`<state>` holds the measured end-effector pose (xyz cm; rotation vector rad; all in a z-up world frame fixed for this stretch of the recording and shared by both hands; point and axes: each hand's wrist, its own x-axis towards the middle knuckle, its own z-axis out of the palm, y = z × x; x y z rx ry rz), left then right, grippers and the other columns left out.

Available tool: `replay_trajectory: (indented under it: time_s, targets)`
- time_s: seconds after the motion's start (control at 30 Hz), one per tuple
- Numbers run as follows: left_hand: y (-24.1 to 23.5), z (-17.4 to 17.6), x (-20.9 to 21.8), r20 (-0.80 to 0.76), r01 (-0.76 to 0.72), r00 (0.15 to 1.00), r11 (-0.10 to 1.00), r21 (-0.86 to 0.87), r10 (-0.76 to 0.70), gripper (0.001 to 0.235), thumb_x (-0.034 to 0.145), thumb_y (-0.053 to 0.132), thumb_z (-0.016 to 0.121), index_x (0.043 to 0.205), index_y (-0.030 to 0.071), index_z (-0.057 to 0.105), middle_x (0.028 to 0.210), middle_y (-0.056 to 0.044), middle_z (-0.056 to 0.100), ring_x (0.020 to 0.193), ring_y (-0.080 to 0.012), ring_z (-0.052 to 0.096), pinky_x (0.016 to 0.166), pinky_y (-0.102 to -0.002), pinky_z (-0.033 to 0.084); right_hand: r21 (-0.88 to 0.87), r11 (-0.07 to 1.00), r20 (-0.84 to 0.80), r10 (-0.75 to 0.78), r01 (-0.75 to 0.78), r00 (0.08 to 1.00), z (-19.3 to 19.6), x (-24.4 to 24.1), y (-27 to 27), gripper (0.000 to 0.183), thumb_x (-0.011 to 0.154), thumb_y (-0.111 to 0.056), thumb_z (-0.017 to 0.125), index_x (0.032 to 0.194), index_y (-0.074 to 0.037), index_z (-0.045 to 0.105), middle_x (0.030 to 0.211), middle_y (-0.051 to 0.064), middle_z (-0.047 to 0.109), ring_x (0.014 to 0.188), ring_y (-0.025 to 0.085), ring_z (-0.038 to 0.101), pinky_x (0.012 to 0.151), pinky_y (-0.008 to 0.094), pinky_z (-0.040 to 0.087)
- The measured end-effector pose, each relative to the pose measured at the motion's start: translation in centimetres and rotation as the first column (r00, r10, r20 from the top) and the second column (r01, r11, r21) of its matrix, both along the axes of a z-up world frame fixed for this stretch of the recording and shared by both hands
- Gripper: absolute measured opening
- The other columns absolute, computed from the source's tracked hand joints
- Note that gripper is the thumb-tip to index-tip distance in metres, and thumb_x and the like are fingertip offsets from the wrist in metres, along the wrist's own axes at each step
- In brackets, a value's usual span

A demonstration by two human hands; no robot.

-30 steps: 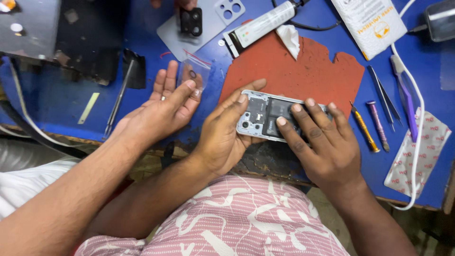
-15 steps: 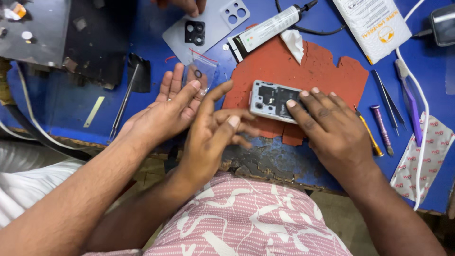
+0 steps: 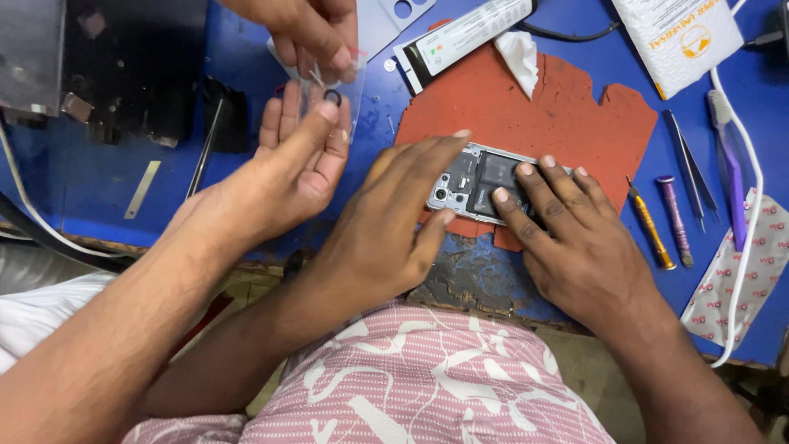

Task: The person disassembles a smartphone, removes the back cover and camera module, cleans the back cover, applies adhesive, and reattaches the camera module to the back cover. The person handles the phone body, back cover, camera module, adhesive, and cleaning materials.

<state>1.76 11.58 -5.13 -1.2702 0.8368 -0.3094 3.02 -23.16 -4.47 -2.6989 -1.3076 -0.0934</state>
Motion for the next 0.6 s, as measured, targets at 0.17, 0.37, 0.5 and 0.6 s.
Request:
replay_trajectory:
  time_s: [0.17,0.37,0.5,0.6]
  targets:
    - [-0.4,3.3,0.5,-0.016,0.065,0.998,0.997,-0.031,-0.066,0.029,0.103,0.008,0.053,0.120,-0.011,0.066,0.112,-0.017,0.072,0.102,-0.0226,0.071,0.091,-0.034,0.057,0.018,0.999,-0.022,-0.039,0.039,0.999,0.5,0.1,0.4,0.057,0.081,-0.008,0.074,0.136,-0.015,0.066,0.144,0.016,0.061,0.136,0.037,0.056,0.114,0.055,0.044]
    - [1.5,8.5,-1.5,0.098,0.289,0.914,0.799,0.527,-0.395,0.025,0.105,0.010,0.065,0.115,-0.013,0.070,0.106,-0.019,0.075,0.097,-0.0239,0.072,0.087,-0.032,0.059,0.083,0.995,-0.182,-0.044,0.060,0.982,2.0,1.6,-0.1,0.059,0.079,-0.018,0.080,0.135,-0.012,0.064,0.139,0.013,0.065,0.132,0.033,0.059,0.108,0.048,0.048]
    - [4.1,9.2,0.7,0.345,0.297,0.498,0.530,0.794,-0.796,0.026,0.108,0.017,0.058,0.112,-0.007,0.068,0.110,-0.020,0.073,0.103,-0.0267,0.071,0.091,-0.035,0.057,0.071,0.985,-0.293,-0.129,0.156,0.947,2.4,2.3,0.1,0.073,0.075,-0.024,0.082,0.142,-0.008,0.058,0.138,0.016,0.064,0.126,0.036,0.059,0.103,0.045,0.049]
    - [6.8,9.3,2.8,0.370,0.135,0.173,0.394,0.909,-0.913,0.029,0.111,0.023,0.053,0.109,-0.002,0.067,0.114,-0.022,0.072,0.107,-0.0288,0.069,0.094,-0.037,0.056,0.016,0.981,-0.288,-0.180,0.192,0.941,2.5,2.1,0.4,0.075,0.073,-0.024,0.083,0.142,-0.009,0.056,0.134,0.016,0.065,0.120,0.038,0.061,0.099,0.045,0.050]
